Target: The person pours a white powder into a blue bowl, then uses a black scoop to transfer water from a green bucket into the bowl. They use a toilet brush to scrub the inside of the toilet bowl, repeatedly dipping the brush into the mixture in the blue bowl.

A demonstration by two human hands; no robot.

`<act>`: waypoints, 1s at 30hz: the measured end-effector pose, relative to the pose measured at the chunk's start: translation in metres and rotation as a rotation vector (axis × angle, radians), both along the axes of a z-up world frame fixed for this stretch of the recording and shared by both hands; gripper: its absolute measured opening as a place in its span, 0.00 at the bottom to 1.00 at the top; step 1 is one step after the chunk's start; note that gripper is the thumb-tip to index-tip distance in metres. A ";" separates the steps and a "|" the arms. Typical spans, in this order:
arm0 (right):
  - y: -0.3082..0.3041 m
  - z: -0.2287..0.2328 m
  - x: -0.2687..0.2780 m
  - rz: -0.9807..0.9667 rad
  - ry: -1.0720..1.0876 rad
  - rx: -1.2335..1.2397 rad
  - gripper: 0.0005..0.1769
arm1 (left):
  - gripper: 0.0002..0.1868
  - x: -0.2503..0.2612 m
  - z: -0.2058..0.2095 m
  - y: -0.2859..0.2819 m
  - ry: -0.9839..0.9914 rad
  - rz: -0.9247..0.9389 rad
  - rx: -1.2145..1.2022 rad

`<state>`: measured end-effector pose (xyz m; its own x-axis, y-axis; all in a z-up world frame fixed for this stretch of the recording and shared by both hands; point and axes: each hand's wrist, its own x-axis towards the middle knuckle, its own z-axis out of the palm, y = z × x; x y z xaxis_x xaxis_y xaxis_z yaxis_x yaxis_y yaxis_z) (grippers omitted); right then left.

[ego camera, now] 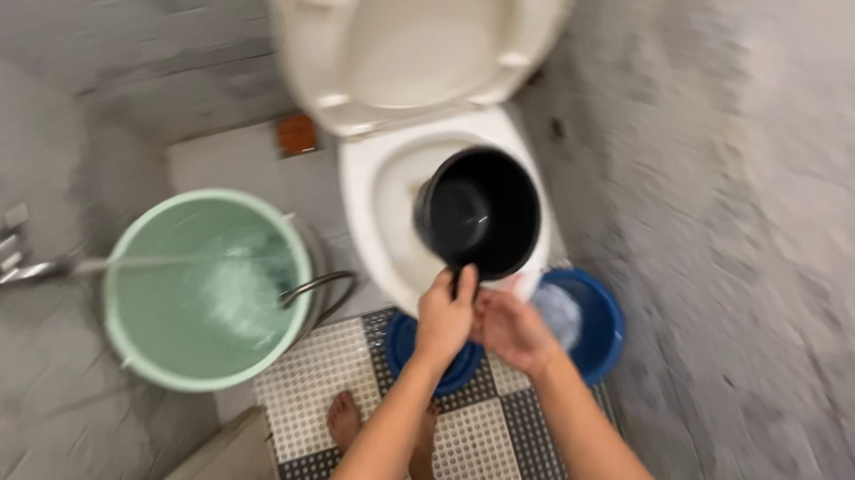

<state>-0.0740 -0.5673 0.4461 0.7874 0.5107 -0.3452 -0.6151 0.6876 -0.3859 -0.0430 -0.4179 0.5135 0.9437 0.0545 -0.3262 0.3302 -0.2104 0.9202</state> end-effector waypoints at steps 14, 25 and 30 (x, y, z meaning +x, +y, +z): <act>0.371 -0.086 0.095 0.883 -0.471 -1.096 0.31 | 0.21 -0.099 -0.141 0.360 0.345 0.349 0.334; 0.500 -0.346 0.111 1.285 -1.370 -1.985 0.39 | 0.19 -0.100 -0.269 0.449 -0.038 0.309 0.498; 0.523 -0.384 0.107 1.524 -1.251 -1.846 0.34 | 0.15 -0.091 -0.286 0.454 -0.156 0.337 0.445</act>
